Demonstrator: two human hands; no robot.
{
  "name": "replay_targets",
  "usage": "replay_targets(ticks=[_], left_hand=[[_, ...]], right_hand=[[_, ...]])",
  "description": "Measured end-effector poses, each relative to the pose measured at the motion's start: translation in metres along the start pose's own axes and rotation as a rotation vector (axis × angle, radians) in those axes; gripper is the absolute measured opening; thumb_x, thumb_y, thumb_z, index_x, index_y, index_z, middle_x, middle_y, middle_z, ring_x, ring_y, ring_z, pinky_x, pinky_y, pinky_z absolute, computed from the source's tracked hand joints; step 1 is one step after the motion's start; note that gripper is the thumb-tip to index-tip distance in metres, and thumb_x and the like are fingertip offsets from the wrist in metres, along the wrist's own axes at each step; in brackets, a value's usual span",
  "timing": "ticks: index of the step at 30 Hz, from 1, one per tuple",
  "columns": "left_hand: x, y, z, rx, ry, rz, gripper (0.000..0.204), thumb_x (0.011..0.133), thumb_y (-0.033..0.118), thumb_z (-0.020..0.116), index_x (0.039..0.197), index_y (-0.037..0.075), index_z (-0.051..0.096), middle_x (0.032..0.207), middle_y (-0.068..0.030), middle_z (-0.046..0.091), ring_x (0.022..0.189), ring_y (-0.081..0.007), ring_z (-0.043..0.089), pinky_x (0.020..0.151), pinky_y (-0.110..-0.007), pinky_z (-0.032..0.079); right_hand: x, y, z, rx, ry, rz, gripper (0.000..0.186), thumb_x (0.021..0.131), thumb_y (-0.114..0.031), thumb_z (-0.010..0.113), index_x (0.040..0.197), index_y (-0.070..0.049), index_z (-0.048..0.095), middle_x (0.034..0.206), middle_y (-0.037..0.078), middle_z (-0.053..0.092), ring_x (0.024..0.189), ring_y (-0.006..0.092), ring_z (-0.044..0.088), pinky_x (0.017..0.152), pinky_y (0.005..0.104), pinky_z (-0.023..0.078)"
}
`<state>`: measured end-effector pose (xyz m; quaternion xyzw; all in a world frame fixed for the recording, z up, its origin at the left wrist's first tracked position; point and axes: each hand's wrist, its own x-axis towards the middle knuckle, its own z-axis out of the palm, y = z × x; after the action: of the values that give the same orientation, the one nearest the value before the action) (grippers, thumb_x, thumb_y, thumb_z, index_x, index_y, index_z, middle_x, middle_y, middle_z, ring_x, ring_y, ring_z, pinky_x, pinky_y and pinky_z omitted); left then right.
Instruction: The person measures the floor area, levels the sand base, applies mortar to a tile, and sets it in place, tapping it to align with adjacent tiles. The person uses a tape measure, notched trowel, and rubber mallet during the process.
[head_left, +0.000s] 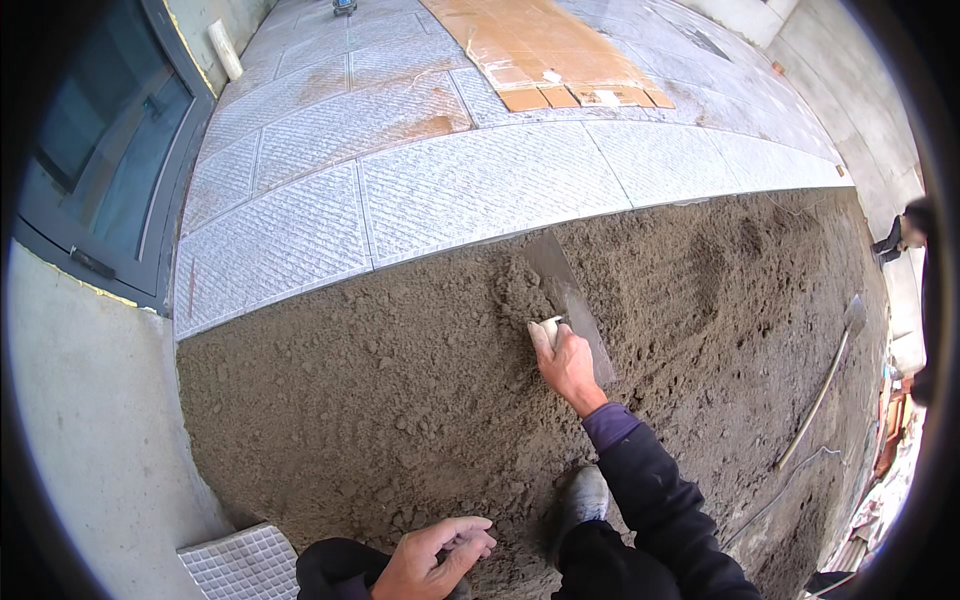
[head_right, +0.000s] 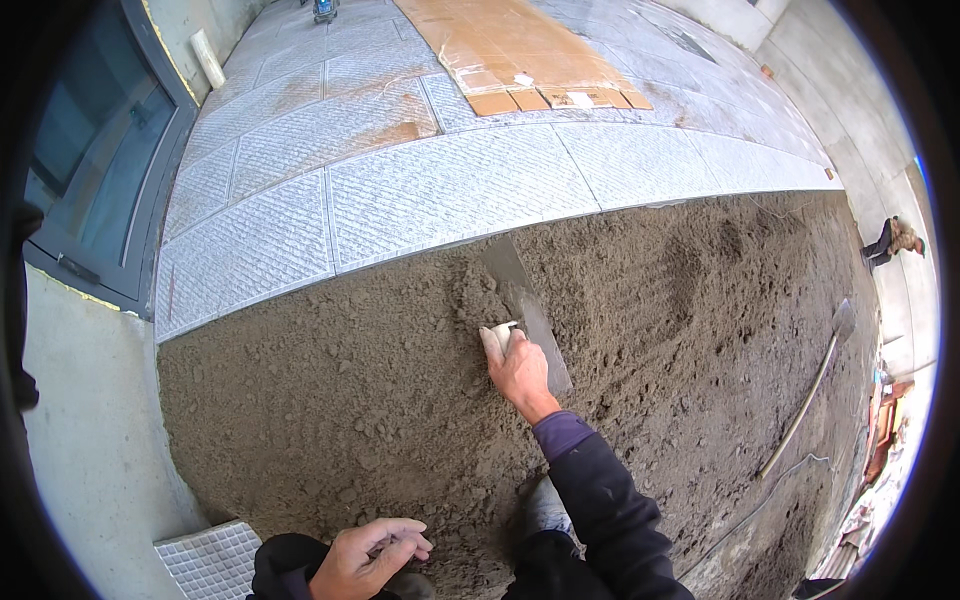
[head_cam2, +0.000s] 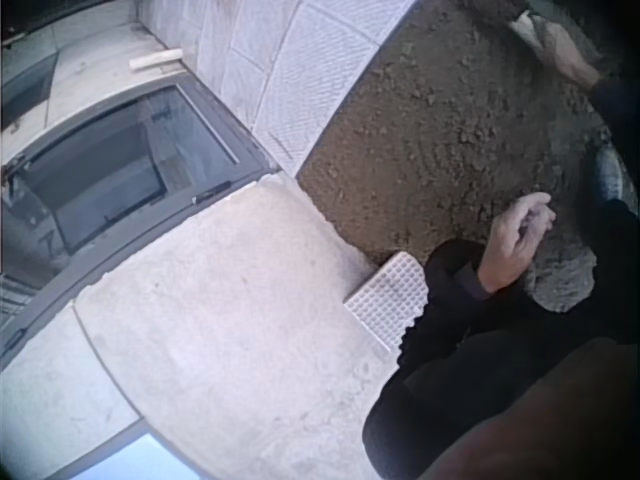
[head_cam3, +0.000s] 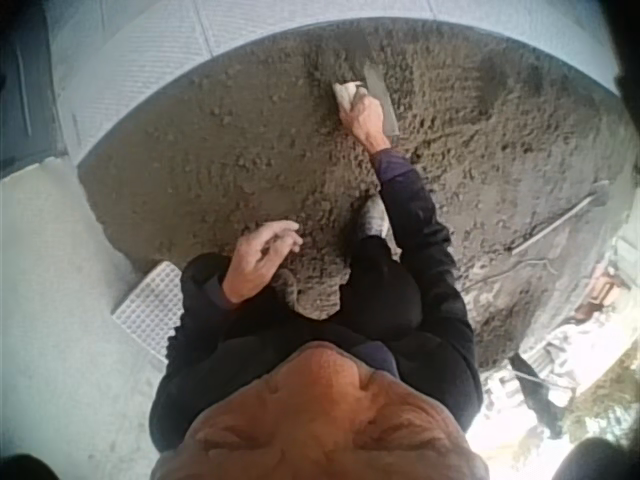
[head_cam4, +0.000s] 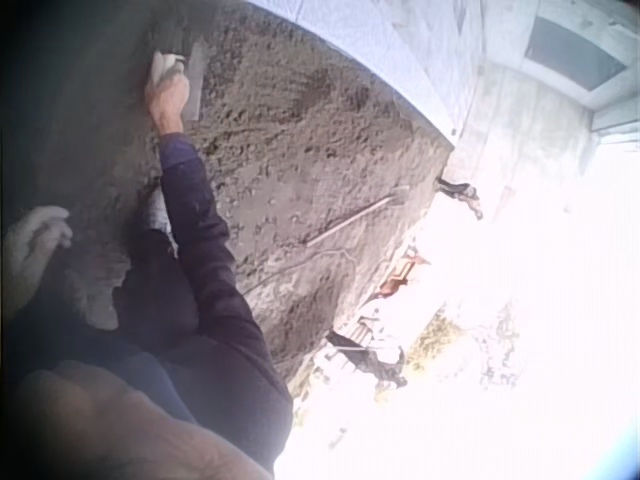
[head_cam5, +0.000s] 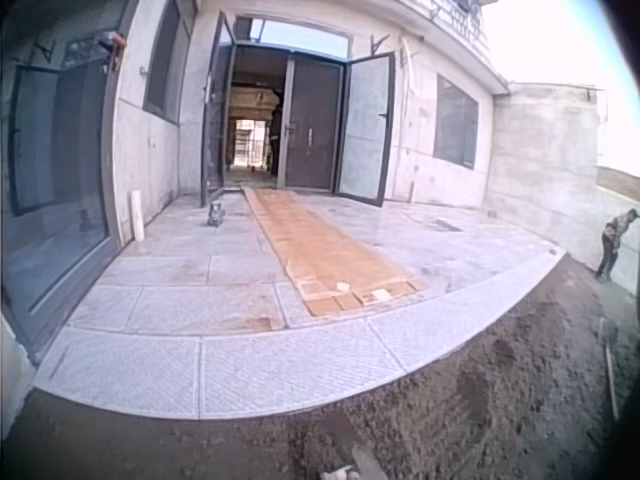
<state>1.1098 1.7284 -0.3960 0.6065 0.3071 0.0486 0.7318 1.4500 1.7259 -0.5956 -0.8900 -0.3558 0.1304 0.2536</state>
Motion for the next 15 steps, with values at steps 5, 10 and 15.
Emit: replay_targets(ticks=[5, 10, 15], left_hand=[[0.004, 0.002, -0.003, 0.011, 0.008, -0.025, 0.032, 0.108, 0.024, 0.058, 0.125, -0.002, 0.065, 0.099, -0.0121, 0.075, 0.09, -0.0198, 0.072, 0.078, -0.034, 0.056], [0.011, 0.007, 0.0, 0.023, -0.002, -0.035, 0.032, 0.108, 0.024, 0.058, 0.124, -0.003, 0.065, 0.1, -0.0127, 0.075, 0.09, -0.02, 0.072, 0.078, -0.034, 0.056], [0.02, 0.003, 0.01, 0.014, -0.016, -0.06, 0.032, 0.108, 0.024, 0.058, 0.124, -0.004, 0.065, 0.1, -0.0132, 0.075, 0.09, -0.0193, 0.072, 0.079, -0.033, 0.057]], right_hand=[[-0.014, -0.014, -0.011, -0.027, 0.014, -0.03, 0.058, 0.101, -0.051, 0.062, 0.082, 0.004, 0.058, 0.072, 0.032, 0.067, 0.068, 0.0497, 0.069, 0.063, 0.0548, 0.055], [-0.036, -0.048, -0.018, 0.048, -0.012, -0.155, 0.054, 0.101, -0.046, 0.064, 0.083, 0.004, 0.058, 0.07, 0.032, 0.065, 0.064, 0.0495, 0.067, 0.057, 0.053, 0.053], [-0.019, -0.065, 0.0, 0.027, -0.321, -0.122, 0.064, 0.101, -0.057, 0.057, 0.095, 0.006, 0.063, 0.079, 0.031, 0.07, 0.079, 0.0481, 0.072, 0.073, 0.0519, 0.058]])
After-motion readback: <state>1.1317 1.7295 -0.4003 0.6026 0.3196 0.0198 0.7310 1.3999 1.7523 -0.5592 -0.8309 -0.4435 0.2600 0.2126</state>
